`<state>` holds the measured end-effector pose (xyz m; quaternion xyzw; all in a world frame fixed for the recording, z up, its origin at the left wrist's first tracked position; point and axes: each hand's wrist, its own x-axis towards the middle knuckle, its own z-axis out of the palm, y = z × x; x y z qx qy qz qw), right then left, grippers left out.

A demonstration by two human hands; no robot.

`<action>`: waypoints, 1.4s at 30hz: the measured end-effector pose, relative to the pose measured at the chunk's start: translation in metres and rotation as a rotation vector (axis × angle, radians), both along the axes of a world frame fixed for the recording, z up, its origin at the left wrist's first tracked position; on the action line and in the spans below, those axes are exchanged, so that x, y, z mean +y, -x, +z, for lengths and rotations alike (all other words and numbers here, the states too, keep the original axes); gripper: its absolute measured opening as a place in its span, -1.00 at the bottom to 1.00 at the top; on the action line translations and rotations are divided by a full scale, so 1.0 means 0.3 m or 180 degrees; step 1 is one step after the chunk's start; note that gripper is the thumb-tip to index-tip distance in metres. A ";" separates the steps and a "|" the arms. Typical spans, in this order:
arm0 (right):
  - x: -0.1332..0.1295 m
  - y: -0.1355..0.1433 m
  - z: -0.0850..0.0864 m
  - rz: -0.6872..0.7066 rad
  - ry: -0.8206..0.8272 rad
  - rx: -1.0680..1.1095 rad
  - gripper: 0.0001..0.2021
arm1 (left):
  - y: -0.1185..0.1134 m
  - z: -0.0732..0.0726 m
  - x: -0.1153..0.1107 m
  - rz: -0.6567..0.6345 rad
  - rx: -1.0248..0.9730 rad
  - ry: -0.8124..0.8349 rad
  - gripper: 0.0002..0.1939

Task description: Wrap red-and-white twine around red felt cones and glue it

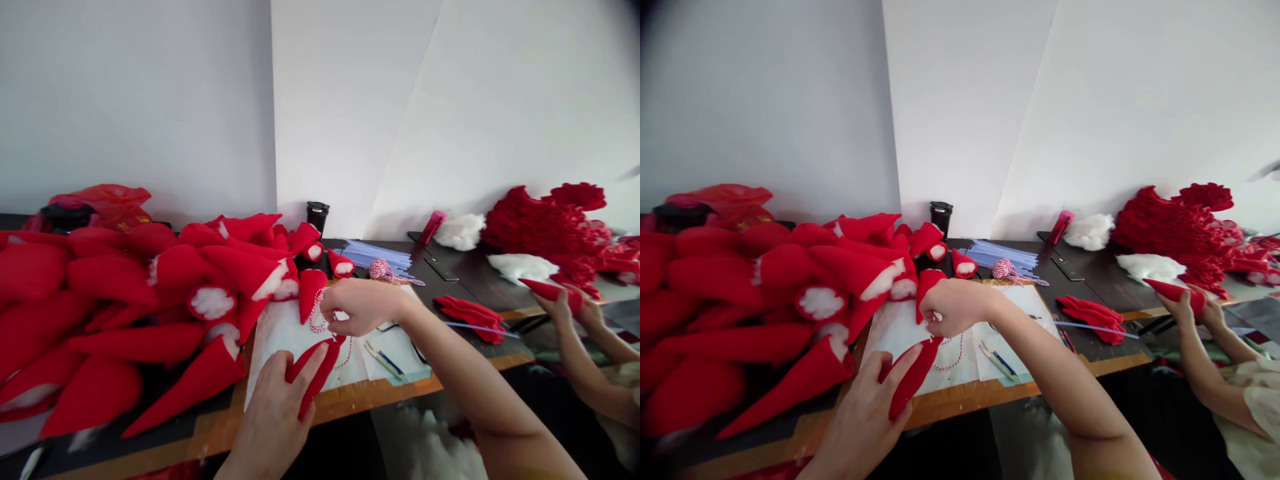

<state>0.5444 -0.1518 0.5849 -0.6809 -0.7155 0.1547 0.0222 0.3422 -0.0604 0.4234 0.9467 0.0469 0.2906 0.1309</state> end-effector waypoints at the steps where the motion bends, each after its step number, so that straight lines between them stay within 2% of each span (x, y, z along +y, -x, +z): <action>1: -0.001 0.004 0.004 -0.0011 0.0004 0.0023 -0.90 | 0.000 0.003 -0.003 0.0001 -0.0007 0.0088 -0.18; 4: -0.002 0.009 0.013 0.0019 0.0002 0.0179 -0.91 | 0.002 0.009 -0.008 0.0019 -0.0135 0.0129 -0.21; 10: 0.006 0.010 0.019 0.0198 -0.0040 0.0322 -0.90 | -0.005 -0.001 0.002 -0.0110 -0.0351 -0.0151 -0.38; 15: 0.010 0.013 0.024 0.0293 0.0011 0.0383 -0.89 | -0.008 0.007 0.004 -0.0281 -0.0460 -0.0021 -0.43; 20: -0.018 0.001 0.073 0.0396 -0.0264 0.0793 -0.92 | -0.005 0.006 0.002 -0.0132 -0.0407 0.0067 -0.45; 24: -0.037 -0.002 0.112 0.0569 -0.0138 0.1183 -0.91 | -0.008 0.004 0.002 -0.0091 -0.0339 0.0024 -0.44; 33: -0.002 -0.005 0.051 0.0575 0.0157 0.0888 -0.87 | -0.008 0.001 0.005 -0.0139 -0.0479 -0.0159 -0.44; 42: 0.024 -0.012 0.041 0.0573 0.0165 0.0817 -0.86 | -0.007 0.022 -0.002 -0.0204 -0.0419 -0.0262 -0.40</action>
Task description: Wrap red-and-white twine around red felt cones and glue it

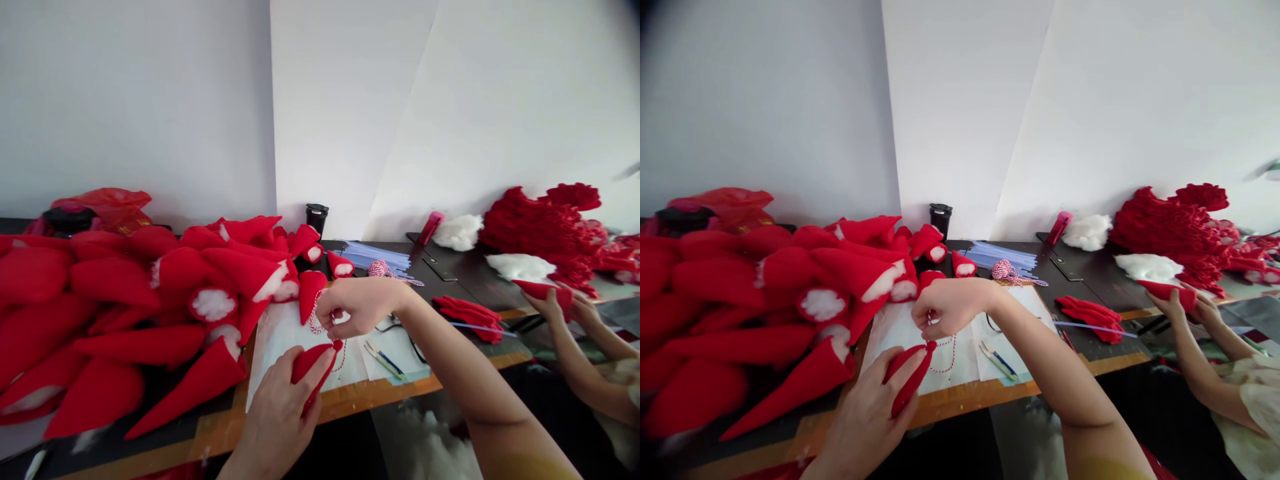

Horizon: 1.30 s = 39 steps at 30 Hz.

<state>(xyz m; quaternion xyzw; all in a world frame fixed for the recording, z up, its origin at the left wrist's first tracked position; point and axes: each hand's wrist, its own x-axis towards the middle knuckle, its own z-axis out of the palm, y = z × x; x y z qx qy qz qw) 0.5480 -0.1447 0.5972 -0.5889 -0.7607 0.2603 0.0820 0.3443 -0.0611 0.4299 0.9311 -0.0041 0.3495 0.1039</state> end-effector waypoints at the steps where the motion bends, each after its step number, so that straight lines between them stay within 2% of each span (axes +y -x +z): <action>1: 0.001 0.001 -0.001 0.0000 0.0006 -0.0007 -0.86 | -0.001 -0.001 -0.001 0.0007 -0.0004 0.0012 -0.41; 6: 0.002 0.003 0.000 0.0021 0.0019 -0.0013 -0.84 | -0.006 -0.016 -0.002 0.0013 -0.0160 0.0101 -0.42; 13: 0.006 0.012 -0.002 0.0018 0.0054 -0.0040 -0.82 | -0.005 0.013 -0.010 -0.0024 -0.0116 0.0044 -0.44; 19: 0.009 0.003 -0.015 -0.0081 -0.0065 0.0111 -0.85 | 0.003 0.003 -0.006 -0.0015 -0.0140 0.0291 -0.45; 24: -0.015 -0.023 -0.053 -0.0334 -0.0173 0.0943 -0.79 | 0.024 -0.005 0.006 -0.0103 -0.0172 0.1028 -0.40; 28: -0.048 -0.014 -0.123 -0.0856 -0.0532 0.1541 -0.78 | 0.047 -0.012 0.022 -0.0170 0.0031 0.1889 -0.30; 31: -0.073 0.031 -0.170 -0.1396 -0.1038 0.1536 -0.80 | 0.055 -0.017 0.035 -0.0334 0.0105 0.2706 -0.26; 33: -0.088 0.074 -0.188 -0.1631 -0.1320 0.1454 -0.84 | 0.055 -0.020 0.044 -0.0440 0.0134 0.3071 -0.24; 39: -0.115 0.180 -0.189 -0.2027 -0.1827 0.1140 -0.90 | 0.053 -0.045 0.068 -0.0755 0.0270 0.3613 -0.15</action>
